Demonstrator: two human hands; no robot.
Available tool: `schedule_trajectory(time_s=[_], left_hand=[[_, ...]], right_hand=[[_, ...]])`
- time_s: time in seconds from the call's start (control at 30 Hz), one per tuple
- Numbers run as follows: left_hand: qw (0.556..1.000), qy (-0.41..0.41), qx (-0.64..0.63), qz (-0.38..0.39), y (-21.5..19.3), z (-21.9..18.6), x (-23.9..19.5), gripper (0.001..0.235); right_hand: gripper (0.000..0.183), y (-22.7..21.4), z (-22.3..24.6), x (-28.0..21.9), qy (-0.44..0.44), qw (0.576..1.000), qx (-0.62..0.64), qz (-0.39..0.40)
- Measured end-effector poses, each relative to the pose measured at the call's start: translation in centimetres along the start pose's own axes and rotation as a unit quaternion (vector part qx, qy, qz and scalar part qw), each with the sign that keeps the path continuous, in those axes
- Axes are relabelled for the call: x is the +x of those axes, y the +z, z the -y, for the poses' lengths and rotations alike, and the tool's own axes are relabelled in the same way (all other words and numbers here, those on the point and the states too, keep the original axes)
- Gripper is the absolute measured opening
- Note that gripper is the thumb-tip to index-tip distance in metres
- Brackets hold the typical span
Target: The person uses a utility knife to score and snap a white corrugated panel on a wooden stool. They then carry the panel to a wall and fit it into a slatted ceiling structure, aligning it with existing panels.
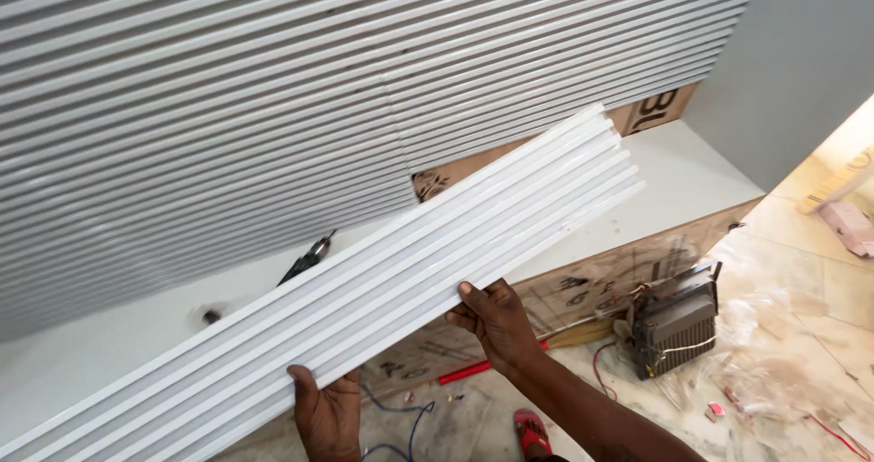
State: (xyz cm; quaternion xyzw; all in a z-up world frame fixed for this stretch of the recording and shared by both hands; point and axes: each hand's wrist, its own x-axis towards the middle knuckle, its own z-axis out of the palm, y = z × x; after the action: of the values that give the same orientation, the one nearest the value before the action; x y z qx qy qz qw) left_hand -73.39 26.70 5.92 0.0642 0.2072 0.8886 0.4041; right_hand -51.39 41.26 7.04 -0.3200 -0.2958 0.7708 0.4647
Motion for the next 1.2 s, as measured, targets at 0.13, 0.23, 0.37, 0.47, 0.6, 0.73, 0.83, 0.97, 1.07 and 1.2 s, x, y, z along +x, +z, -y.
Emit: schedule_trajectory(time_s=[0.13, 0.23, 0.37, 0.47, 0.6, 0.73, 0.83, 0.97, 1.07, 1.2], left_hand=[[0.999, -0.02, -0.02, 0.016, 3.6, 3.7, 3.6, 0.072], [0.999, -0.033, 0.004, 0.006, 6.0, 6.1, 6.0, 0.072], [0.996, -0.061, 0.068, 0.002, 7.5, 9.4, 9.2, 0.072], [0.989, -0.121, 0.058, 0.054, 7.5, 11.7, 11.1, 0.072], [0.966, -0.238, 0.088, 0.056, 6.5, 14.2, 13.1, 0.075], [0.92, -0.366, 0.125, 0.065, 7.0, 15.4, 12.7, 0.087], [0.878, -0.446, 0.138, 0.106, 7.2, 15.1, 11.9, 0.099], [0.801, -0.544, 0.191, 0.165, 6.0, 13.9, 10.5, 0.107], [0.717, -0.616, 0.256, 0.199, 3.7, 13.6, 10.6, 0.106], [0.604, -0.342, 0.537, 0.479, -0.9, 13.0, 12.3, 0.087]], right_hand=[[0.038, -0.6, 3.9, 3.4, -0.056, 0.998, 0.016, -0.011], [0.041, -0.6, 6.4, 5.6, -0.068, 0.998, 0.016, -0.007], [0.046, -1.0, 9.7, 7.6, -0.076, 0.997, 0.006, 0.022], [0.041, -0.2, 11.3, 8.4, -0.122, 0.991, 0.022, -0.047], [0.034, 0.8, 13.0, 8.9, -0.224, 0.966, -0.018, -0.127], [0.028, 2.1, 13.4, 7.1, -0.343, 0.917, -0.09, -0.185], [0.025, 4.8, 13.2, 6.1, -0.425, 0.882, -0.102, -0.173], [0.029, 8.9, 12.6, 4.4, -0.468, 0.838, -0.206, -0.191], [0.03, 12.6, 13.2, 2.6, -0.499, 0.824, -0.213, -0.161], [0.027, 15.6, 14.0, 1.4, -0.524, 0.782, -0.293, -0.165]])
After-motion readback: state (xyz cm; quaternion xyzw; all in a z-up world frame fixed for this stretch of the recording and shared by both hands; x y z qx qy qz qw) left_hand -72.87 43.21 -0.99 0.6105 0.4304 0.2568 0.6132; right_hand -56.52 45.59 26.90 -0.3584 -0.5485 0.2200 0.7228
